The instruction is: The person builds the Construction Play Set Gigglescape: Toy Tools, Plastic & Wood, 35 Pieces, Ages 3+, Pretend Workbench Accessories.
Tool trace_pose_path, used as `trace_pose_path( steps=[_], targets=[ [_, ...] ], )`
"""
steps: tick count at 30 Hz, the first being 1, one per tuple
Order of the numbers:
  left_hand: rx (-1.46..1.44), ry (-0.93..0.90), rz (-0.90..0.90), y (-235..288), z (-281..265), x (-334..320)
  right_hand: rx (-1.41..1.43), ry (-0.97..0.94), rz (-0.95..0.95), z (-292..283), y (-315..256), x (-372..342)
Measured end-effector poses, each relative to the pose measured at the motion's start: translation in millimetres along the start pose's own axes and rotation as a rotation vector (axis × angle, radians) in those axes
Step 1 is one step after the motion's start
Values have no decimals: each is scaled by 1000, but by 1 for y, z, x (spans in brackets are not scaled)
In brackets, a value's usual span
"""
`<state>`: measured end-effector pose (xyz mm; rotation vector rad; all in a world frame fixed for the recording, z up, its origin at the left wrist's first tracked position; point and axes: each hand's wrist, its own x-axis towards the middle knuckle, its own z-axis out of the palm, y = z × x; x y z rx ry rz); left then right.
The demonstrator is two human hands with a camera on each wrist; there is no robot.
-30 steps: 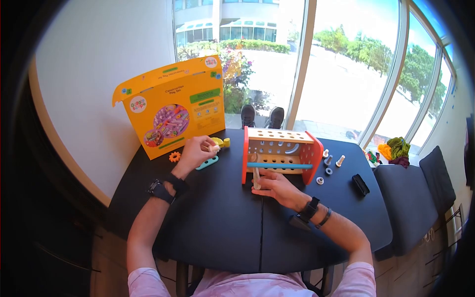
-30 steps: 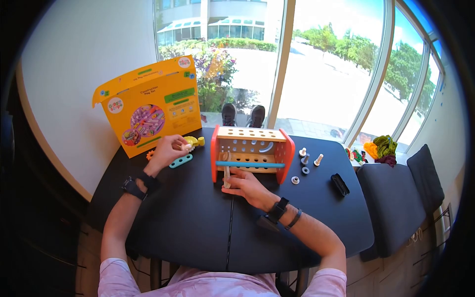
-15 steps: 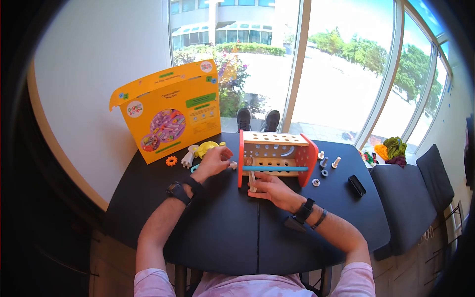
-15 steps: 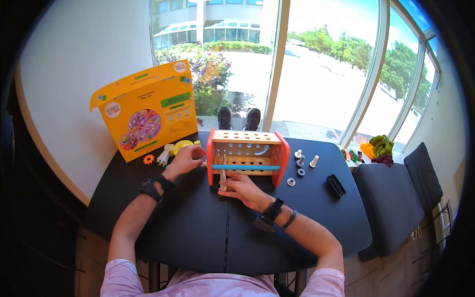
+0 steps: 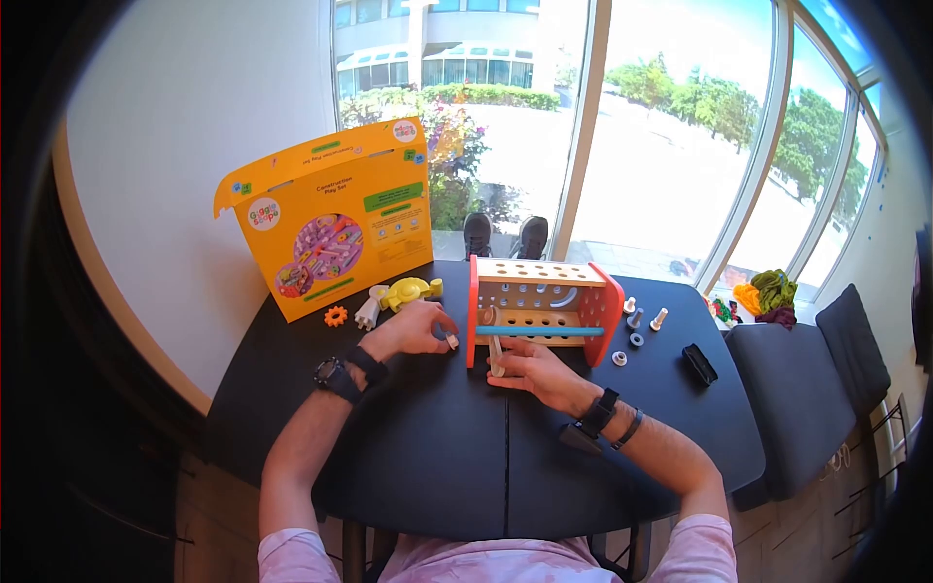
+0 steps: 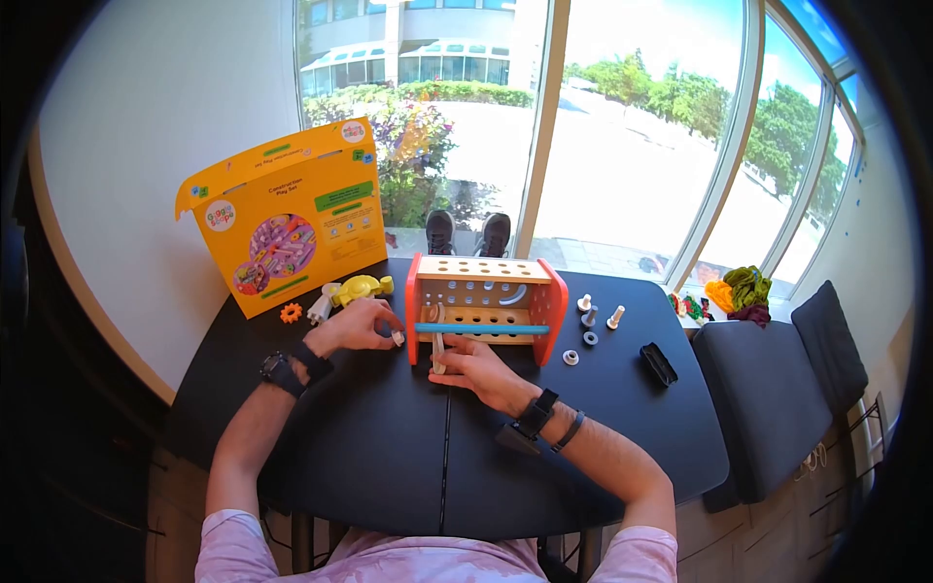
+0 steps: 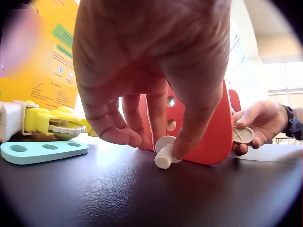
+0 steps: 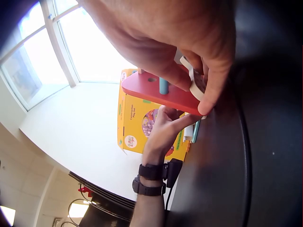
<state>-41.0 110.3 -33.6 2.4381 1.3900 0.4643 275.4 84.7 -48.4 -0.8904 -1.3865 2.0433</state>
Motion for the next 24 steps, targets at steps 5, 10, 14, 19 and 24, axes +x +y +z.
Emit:
trace_pose_path(
  steps=[5,10,14,19,24],
  targets=[
    [-94,129,27,-8,9,-2,-12,5,-10,3,-3,-3],
    [-221,148,-101,-8,4,-1,-8,-2,-13,4,-3,-4],
    [-618,238,-235,-22,13,10,-9,-5,-10,3,-3,-4],
    [-1042,356,-347,-16,25,21,-9,14,-16,3,-3,-5],
    [-1177,403,-401,-3,36,32,-9,-1,-25,-1,0,-3]
  ],
)
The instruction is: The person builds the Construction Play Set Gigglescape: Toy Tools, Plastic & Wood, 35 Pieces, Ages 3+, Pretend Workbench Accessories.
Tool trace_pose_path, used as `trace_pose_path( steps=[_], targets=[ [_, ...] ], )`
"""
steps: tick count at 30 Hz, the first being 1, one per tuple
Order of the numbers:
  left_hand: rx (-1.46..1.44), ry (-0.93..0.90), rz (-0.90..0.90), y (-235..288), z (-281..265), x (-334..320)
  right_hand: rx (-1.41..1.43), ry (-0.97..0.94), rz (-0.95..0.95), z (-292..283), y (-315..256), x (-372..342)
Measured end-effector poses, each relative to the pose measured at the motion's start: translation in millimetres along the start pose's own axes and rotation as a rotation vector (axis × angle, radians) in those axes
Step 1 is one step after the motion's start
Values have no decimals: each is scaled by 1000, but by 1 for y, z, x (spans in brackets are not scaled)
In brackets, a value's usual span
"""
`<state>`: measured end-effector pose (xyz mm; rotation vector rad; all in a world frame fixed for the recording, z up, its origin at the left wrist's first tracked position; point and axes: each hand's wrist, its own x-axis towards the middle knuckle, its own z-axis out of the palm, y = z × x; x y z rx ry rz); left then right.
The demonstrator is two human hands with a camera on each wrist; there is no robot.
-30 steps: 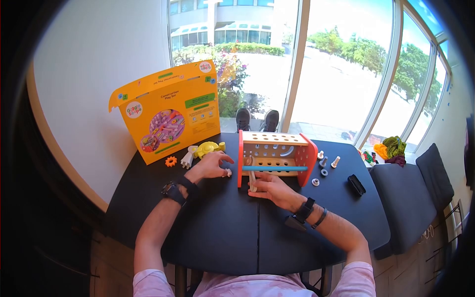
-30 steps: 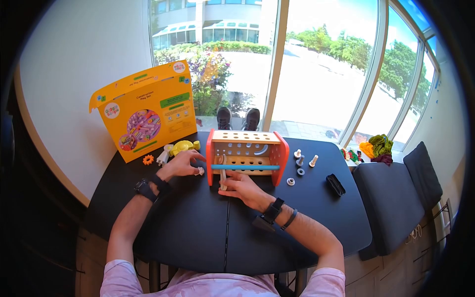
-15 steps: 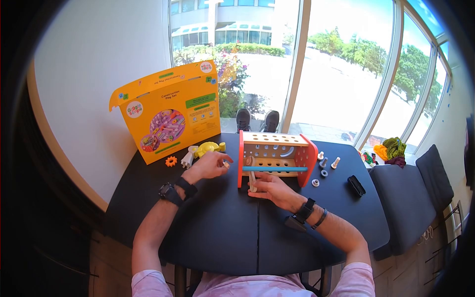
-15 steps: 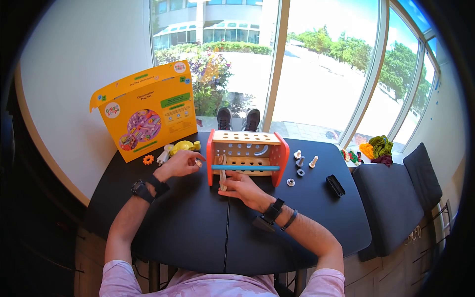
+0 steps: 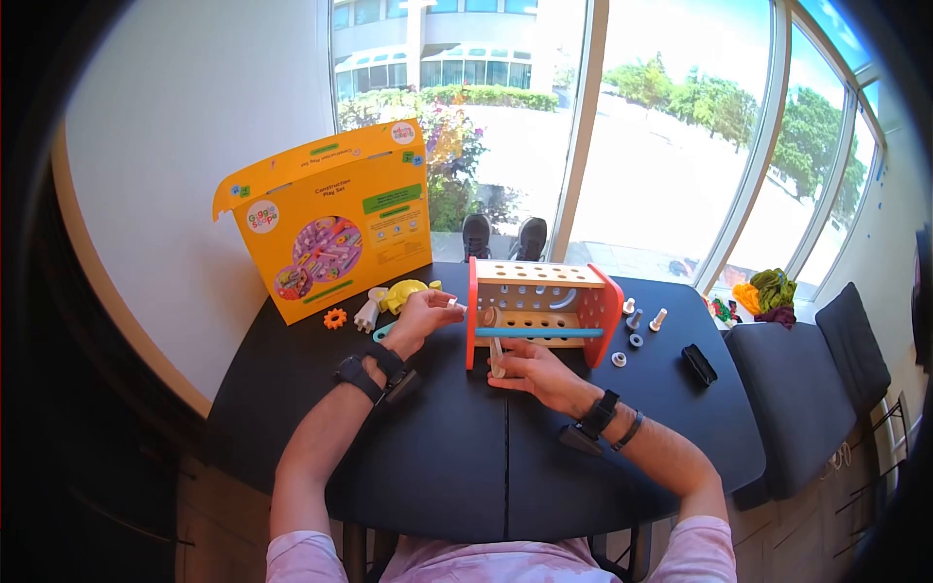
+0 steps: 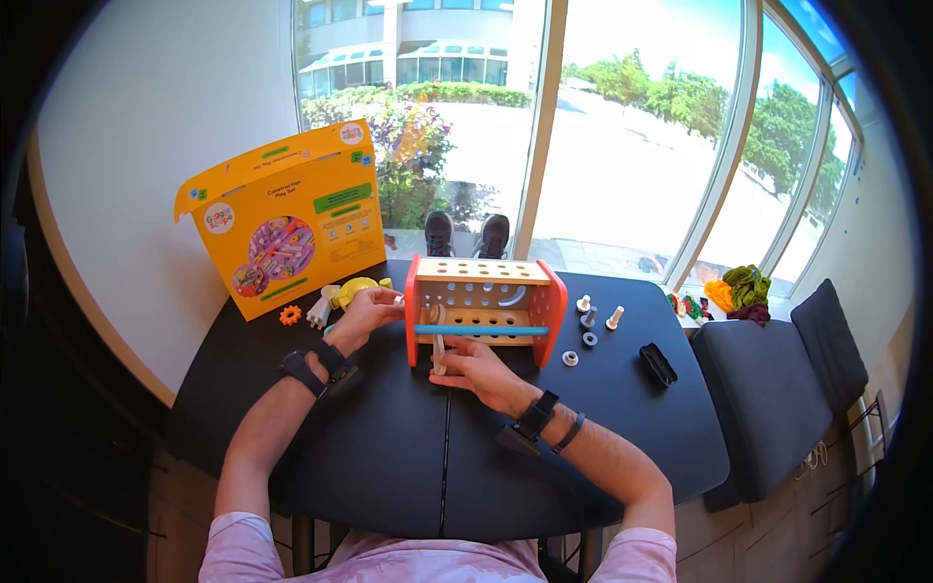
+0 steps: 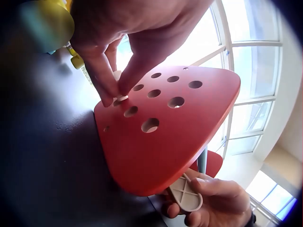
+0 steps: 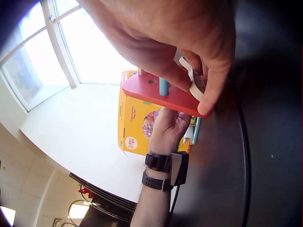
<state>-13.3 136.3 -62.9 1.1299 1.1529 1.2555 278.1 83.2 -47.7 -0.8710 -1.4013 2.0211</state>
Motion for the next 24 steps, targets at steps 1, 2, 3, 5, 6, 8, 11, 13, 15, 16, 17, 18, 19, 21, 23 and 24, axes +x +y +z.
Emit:
trace_pose_path(
  steps=[1,2,3,5,6,8,11,13,15,16,17,18,19,21,23,24],
  targets=[
    [1,8,6,-3,1,3,1,3,0,1,0,0],
    [1,17,12,-6,1,6,2,6,1,1,1,0],
    [9,12,-6,-9,1,8,0,10,2,2,1,0],
    [23,3,-42,-8,4,9,-5,18,4,3,2,2],
    [32,-15,-45,-7,4,9,4,15,-2,3,1,3],
    [54,-53,-53,-4,8,5,27,9,-14,4,0,1],
    [91,-25,-27,-2,15,7,9,36,-15,3,1,3],
    [63,-9,13,-6,16,11,12,40,-8,4,0,1],
    [73,9,39,-11,16,16,12,37,-6,4,-2,0],
    [100,17,44,-11,17,18,14,33,-7,3,-1,0],
    [126,25,49,-12,17,19,15,30,-9,3,-1,0],
    [110,15,55,-13,18,20,7,29,-5,3,-1,0],
    [94,4,60,-16,18,23,-2,29,-1,3,-2,0],
    [94,-22,73,-21,16,27,-11,25,2,3,-2,0],
    [125,-55,86,-14,16,23,-12,19,-1,3,-1,0],
    [116,-51,54,-10,16,21,-5,26,-5,2,-1,0]
  ],
)
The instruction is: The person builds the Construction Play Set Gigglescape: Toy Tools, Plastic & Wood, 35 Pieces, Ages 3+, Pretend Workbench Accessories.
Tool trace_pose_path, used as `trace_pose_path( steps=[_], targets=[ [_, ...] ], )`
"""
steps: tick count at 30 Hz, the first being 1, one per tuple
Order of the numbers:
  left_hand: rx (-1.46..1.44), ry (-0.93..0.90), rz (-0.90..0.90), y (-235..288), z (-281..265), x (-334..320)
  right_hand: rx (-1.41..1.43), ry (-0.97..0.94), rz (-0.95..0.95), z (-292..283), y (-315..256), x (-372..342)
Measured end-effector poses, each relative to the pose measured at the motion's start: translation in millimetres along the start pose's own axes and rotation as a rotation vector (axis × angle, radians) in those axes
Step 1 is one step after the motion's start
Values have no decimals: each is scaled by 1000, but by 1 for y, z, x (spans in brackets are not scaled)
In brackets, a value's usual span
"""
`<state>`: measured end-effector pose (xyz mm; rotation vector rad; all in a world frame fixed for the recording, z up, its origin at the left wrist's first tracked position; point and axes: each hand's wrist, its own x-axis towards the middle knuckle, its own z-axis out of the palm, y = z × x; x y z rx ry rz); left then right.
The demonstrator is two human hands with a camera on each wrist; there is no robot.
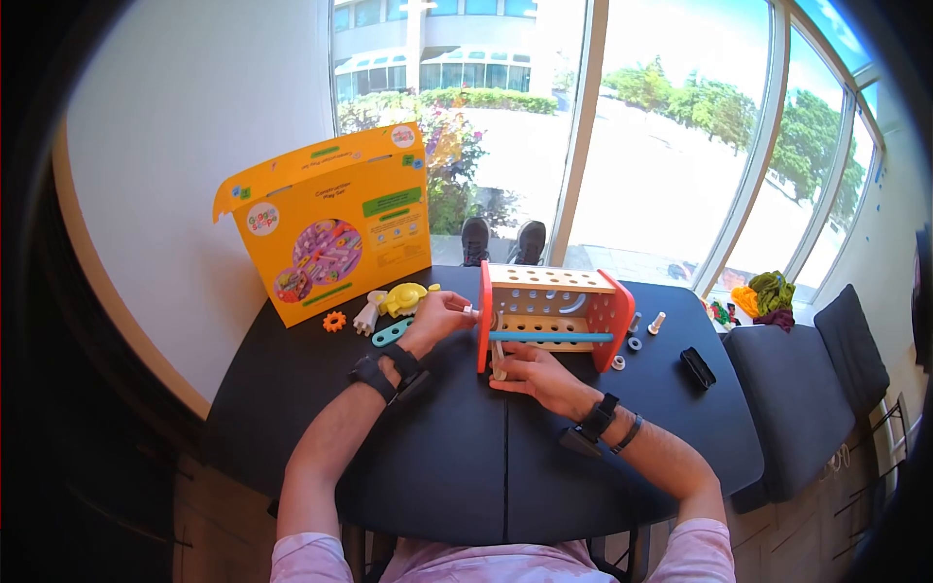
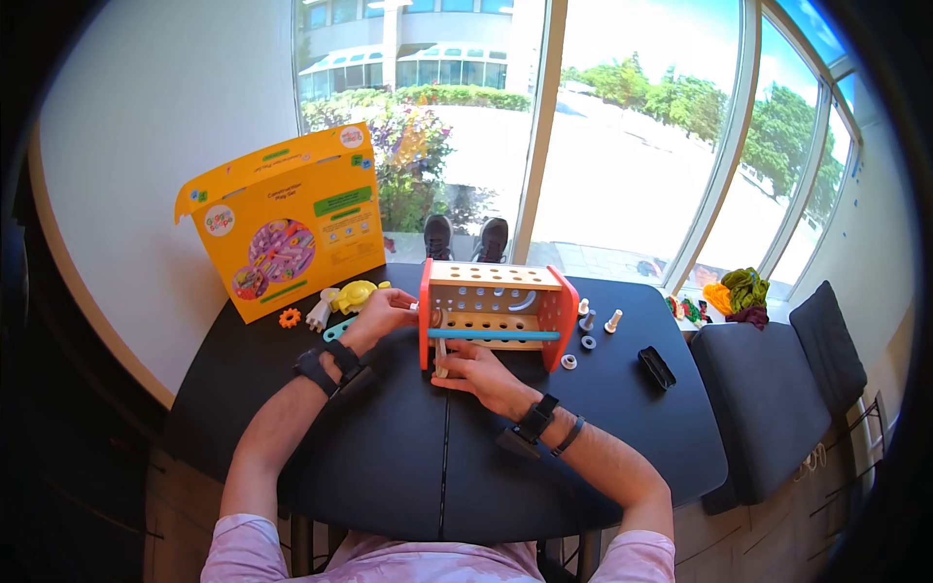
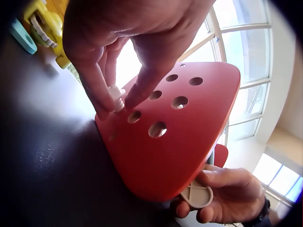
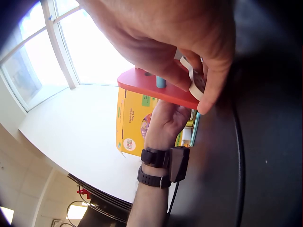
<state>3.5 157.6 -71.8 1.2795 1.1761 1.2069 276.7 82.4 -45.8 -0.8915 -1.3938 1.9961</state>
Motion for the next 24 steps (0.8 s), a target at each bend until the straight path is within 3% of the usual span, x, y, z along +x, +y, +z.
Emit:
trace_pose_path(
  steps=[5,14,24],
  targets=[
    [-26,-66,-126,8,-4,-5,-33,7,-2,-2,2,3],
    [-21,-119,-102,9,-3,-9,-36,73,-50,-1,3,11],
    [-40,-57,-84,3,-4,-3,-23,91,-59,2,1,14]
  ],
)
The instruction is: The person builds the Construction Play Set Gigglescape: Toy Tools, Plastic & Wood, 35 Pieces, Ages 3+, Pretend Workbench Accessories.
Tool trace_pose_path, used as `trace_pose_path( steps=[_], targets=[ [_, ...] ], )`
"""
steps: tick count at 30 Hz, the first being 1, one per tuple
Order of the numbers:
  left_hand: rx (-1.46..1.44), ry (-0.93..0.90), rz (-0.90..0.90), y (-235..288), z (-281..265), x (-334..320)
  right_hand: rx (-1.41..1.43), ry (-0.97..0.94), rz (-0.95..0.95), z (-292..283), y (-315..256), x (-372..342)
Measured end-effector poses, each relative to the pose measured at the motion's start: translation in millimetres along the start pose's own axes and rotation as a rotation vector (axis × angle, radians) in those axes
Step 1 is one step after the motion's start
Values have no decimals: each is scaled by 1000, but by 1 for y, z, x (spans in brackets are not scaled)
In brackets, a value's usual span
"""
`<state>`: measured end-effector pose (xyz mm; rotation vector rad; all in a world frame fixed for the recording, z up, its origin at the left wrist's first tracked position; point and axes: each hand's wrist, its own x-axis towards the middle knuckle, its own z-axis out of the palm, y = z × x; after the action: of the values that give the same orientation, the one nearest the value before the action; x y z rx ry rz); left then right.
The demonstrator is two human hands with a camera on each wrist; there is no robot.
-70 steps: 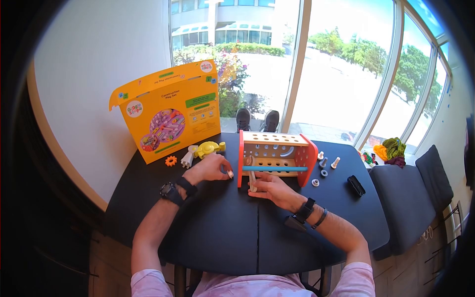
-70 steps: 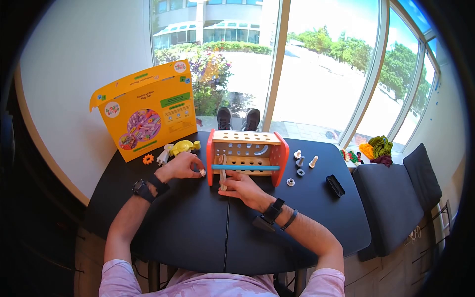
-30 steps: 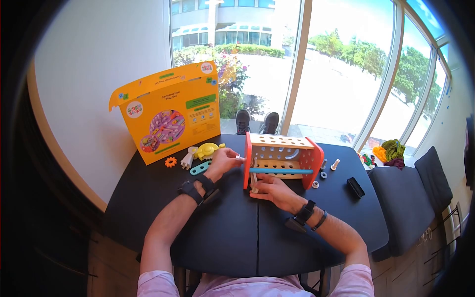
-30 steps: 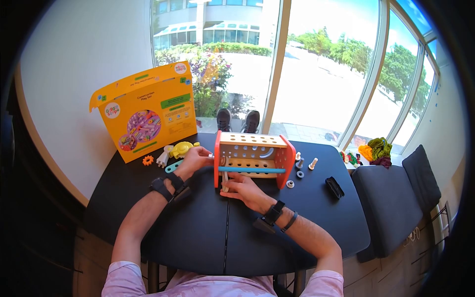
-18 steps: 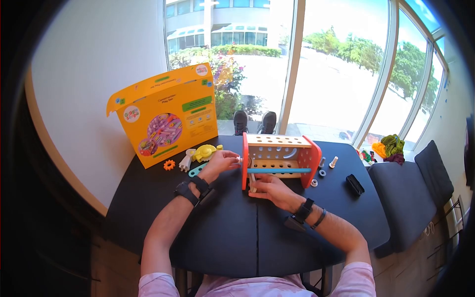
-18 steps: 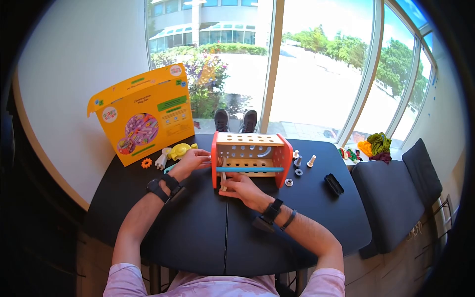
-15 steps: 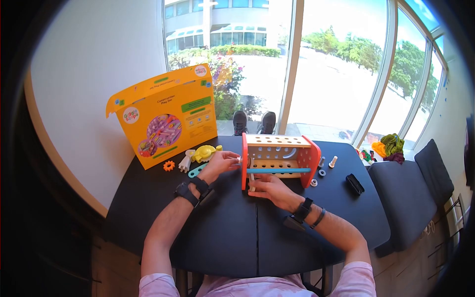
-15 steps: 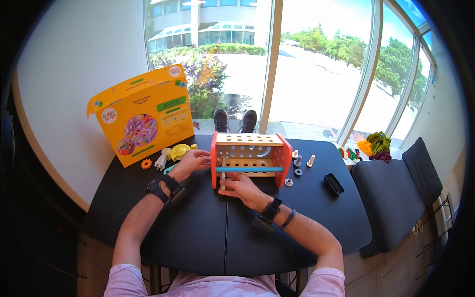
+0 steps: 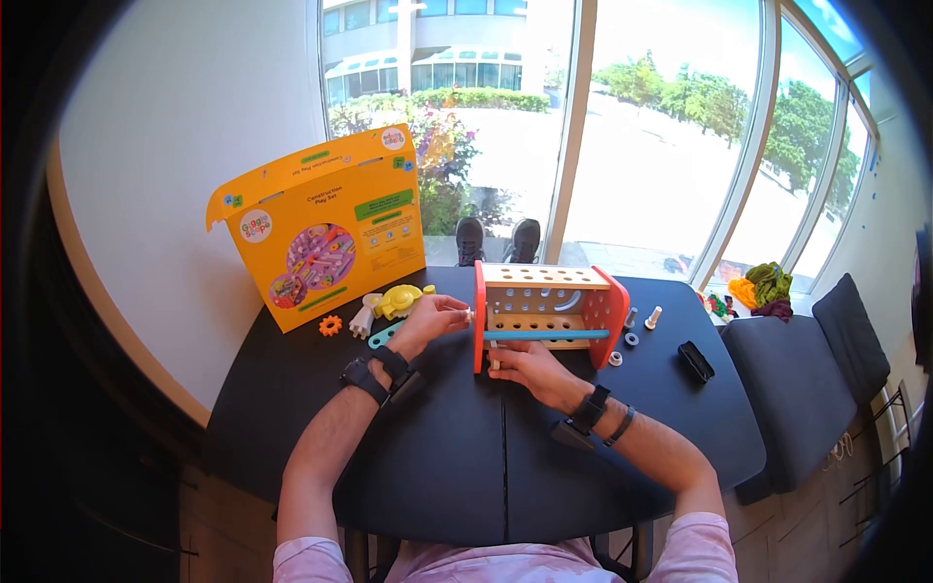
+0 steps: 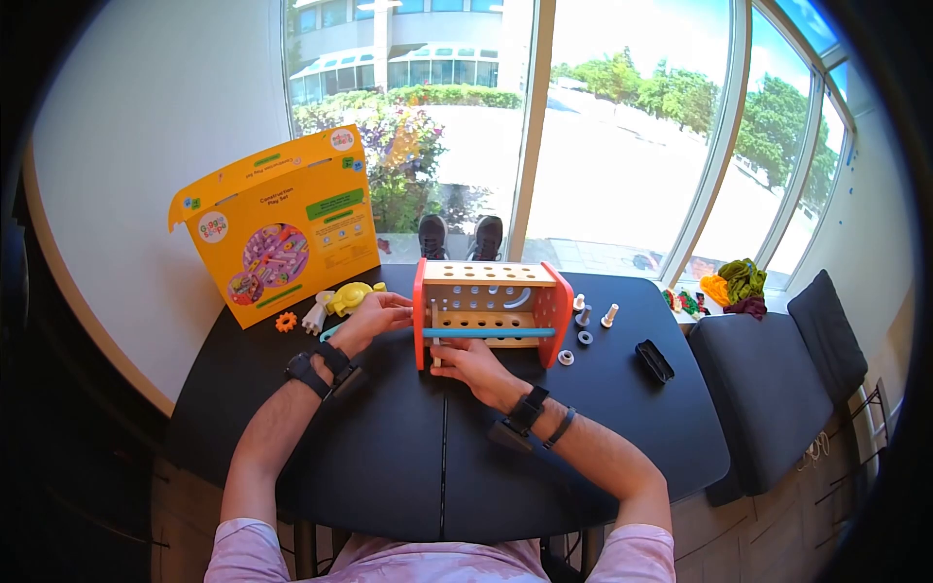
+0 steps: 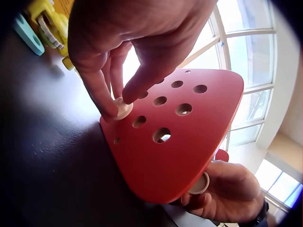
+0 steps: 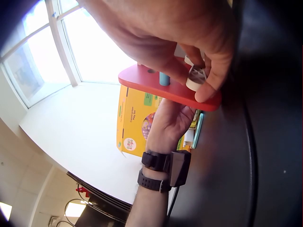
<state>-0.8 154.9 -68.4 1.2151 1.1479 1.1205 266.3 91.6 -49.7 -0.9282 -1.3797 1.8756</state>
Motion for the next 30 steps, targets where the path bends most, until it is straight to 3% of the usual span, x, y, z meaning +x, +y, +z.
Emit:
trace_pose_path(
  steps=[11,17,23,26,30],
  targets=[
    [78,-19,-98,-7,-6,10,19,-1,-28,5,4,5],
    [36,-44,59,-2,-6,4,8,15,-33,7,5,6],
    [188,3,184,9,-4,-4,27,5,-41,5,9,10],
    [1,-8,169,10,-6,-1,31,17,-51,7,9,10],
    [-14,21,212,12,-4,-2,35,15,-34,7,7,9]
  ],
)
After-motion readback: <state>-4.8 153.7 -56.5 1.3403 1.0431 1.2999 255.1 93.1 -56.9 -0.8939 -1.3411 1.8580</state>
